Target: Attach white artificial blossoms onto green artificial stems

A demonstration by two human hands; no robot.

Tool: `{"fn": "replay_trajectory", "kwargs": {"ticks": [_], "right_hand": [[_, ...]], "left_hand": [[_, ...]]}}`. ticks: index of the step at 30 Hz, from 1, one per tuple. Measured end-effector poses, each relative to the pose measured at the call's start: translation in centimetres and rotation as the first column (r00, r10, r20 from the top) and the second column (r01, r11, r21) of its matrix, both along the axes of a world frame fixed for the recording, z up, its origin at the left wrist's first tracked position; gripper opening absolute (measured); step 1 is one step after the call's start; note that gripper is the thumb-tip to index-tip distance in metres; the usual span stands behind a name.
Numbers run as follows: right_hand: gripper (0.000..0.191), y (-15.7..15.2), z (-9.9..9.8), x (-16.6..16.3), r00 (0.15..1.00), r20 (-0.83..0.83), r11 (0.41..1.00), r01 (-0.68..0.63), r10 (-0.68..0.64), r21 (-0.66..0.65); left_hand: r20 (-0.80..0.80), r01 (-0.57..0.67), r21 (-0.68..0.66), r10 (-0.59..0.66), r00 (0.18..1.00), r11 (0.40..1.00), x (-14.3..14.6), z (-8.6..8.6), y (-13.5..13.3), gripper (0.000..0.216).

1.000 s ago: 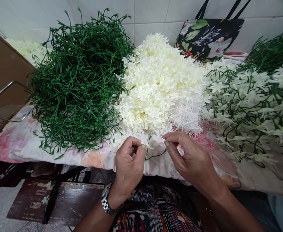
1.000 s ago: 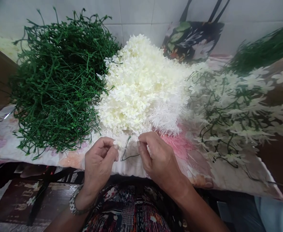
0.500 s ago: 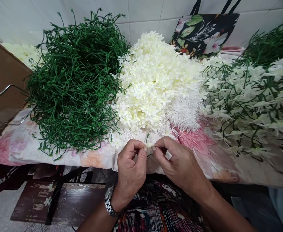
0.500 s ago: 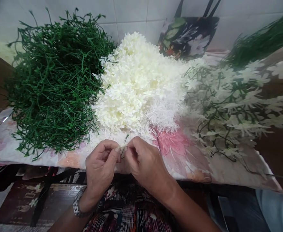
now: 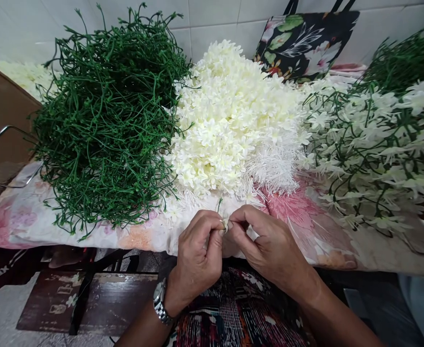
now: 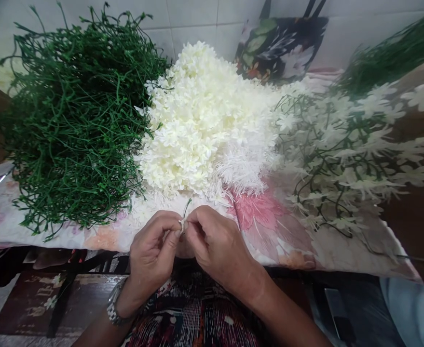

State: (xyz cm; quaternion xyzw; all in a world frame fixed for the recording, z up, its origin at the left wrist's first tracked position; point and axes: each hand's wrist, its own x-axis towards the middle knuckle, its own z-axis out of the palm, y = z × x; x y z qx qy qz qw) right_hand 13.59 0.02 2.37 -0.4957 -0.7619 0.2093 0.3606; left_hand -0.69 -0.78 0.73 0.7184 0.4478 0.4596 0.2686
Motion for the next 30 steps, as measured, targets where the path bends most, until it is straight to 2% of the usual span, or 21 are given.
{"fn": "replay_trajectory", "kwargs": {"ticks": [3, 6, 10, 14, 17, 23, 27, 30], "right_hand": [[0.015, -0.2, 0.0, 0.1, 1.0, -0.012, 0.999, -0.015, 0.016, 0.048], [0.016, -0.5, -0.1, 0.1, 0.999, -0.008, 0.995, -0.032, 0.033, 0.099], [0.015, -1.2, -0.3, 0.1, 0.999, -0.016, 0.994, -0.05, 0.052, 0.096], [0.01, -2.0, -0.6, 0.3, 0.985, -0.154, 0.997, -0.083, 0.083, 0.005], [0.009, -2.5, -0.8, 0.4, 0.974, -0.216, 0.996, -0.083, 0.074, -0.035], [0.014, -2.7, -1.3, 0.6, 0.977, -0.214, 0.998, -0.013, 0.027, 0.068], [0.019, -2.5, -1.5, 1.0, 0.982, -0.174, 0.992, -0.053, 0.073, 0.114], [0.012, -2.3, -1.6, 1.5, 0.98, -0.177, 0.992, -0.071, 0.089, 0.105]], "left_hand": [[0.104, 0.013, -0.128, 0.0, 0.995, 0.992, -0.2, -0.2, -0.4, 0.012], [0.246, 0.031, -0.309, 0.048, 0.968, 0.951, -0.3, -0.3, -0.6, 0.011], [0.297, 0.098, -0.416, 0.034, 0.954, 0.904, 0.0, -0.1, -0.6, 0.008], [0.398, 0.109, -0.395, 0.063, 0.915, 0.912, 0.3, 0.1, -0.7, 0.009], [0.474, 0.153, -0.357, 0.038, 0.88, 0.921, 0.5, 0.1, -0.9, 0.01], [0.524, 0.227, -0.334, -0.019, 0.852, 0.915, 0.9, -0.3, -1.2, 0.012], [0.474, 0.249, -0.306, -0.08, 0.877, 0.919, 0.8, -0.1, -1.2, 0.011], [0.314, 0.169, -0.233, -0.091, 0.945, 0.958, 0.5, 0.3, -0.8, 0.011]]}}
